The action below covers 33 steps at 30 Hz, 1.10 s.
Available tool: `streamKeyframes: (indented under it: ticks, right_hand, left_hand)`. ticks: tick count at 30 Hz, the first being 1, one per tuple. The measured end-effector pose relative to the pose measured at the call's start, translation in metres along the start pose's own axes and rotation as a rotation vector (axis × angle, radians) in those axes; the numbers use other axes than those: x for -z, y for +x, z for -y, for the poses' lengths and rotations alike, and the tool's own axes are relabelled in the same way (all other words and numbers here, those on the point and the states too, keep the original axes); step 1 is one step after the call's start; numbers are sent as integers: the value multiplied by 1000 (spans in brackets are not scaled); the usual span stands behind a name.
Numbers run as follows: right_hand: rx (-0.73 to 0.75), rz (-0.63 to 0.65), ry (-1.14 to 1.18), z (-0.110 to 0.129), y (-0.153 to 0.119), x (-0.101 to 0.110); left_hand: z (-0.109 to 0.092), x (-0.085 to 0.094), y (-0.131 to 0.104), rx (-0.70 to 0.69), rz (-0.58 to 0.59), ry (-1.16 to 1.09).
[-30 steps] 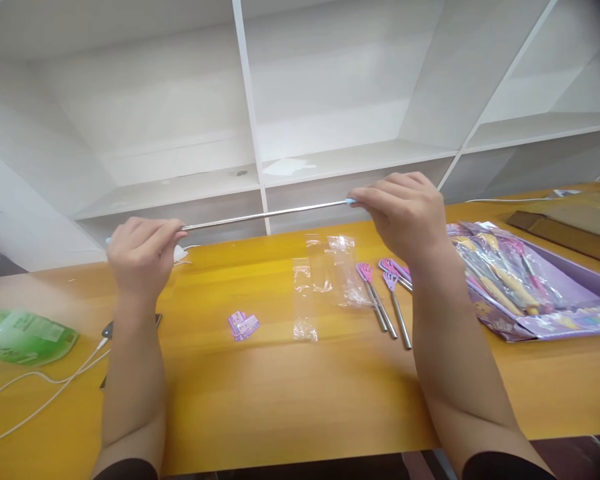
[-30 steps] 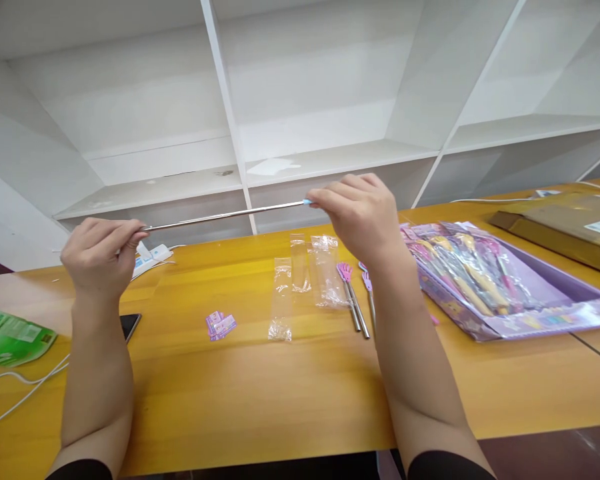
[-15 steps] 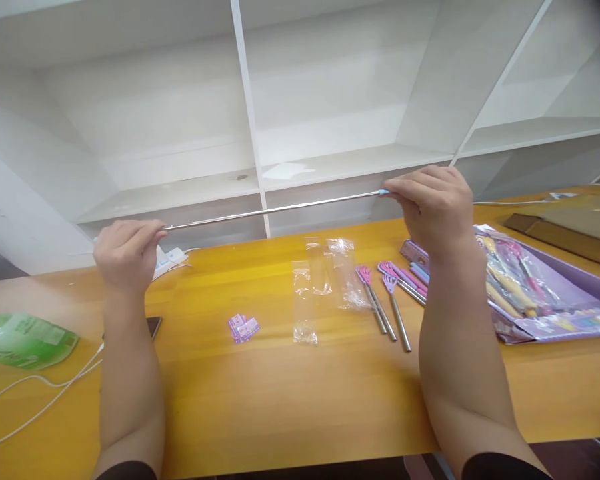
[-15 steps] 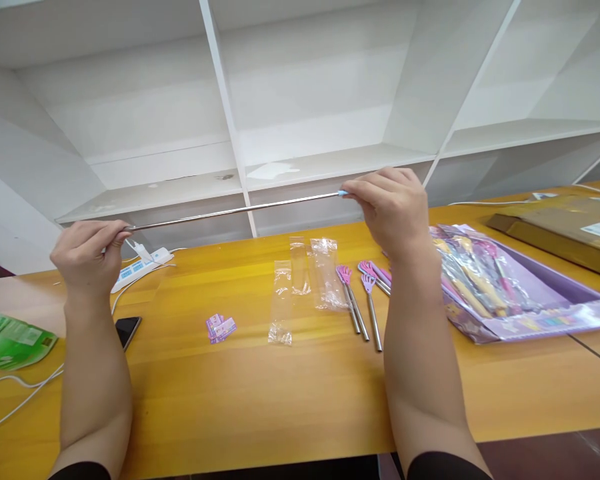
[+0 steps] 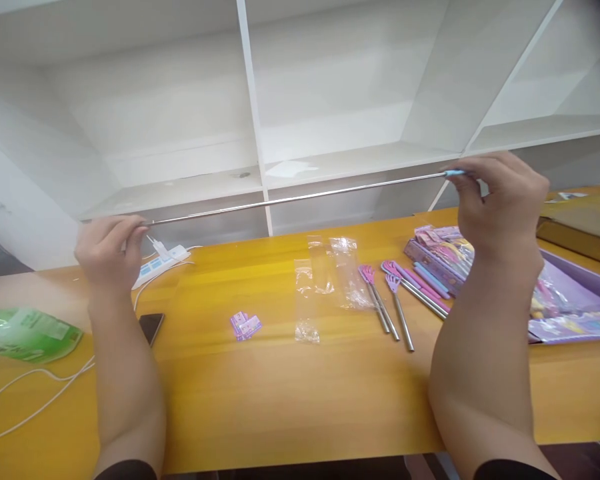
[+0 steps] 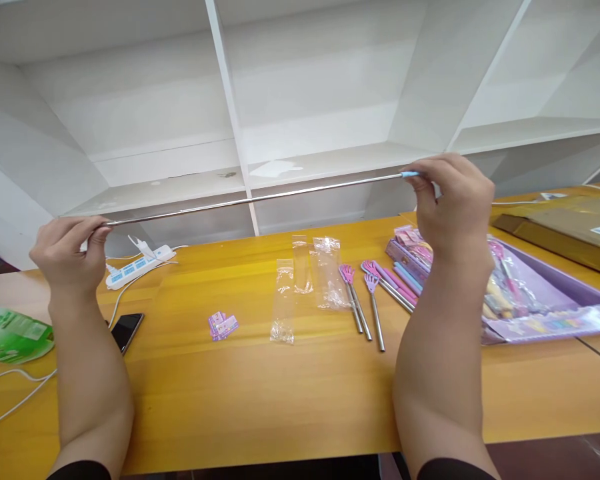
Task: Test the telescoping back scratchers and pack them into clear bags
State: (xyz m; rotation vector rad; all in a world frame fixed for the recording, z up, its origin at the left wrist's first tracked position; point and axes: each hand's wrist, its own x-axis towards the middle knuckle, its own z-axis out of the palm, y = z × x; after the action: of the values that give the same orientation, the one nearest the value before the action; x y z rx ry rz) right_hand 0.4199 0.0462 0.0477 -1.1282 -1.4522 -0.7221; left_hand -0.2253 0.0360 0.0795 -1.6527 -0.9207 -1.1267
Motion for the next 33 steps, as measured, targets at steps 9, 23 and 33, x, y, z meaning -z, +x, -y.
streamKeyframes:
  ticks: [9,23,33]
  right_hand:
    - [-59,-84,5,-2,3,9]
    - [-276,-59,-74,18,14,14]
    - [-208,-109,-84,2,9,14]
  left_hand:
    - [-7,10,9,-60,-75,-14]
    - [-45,16,20,-118,-56,-89]
    - [-54,17,20,-14,5,-65]
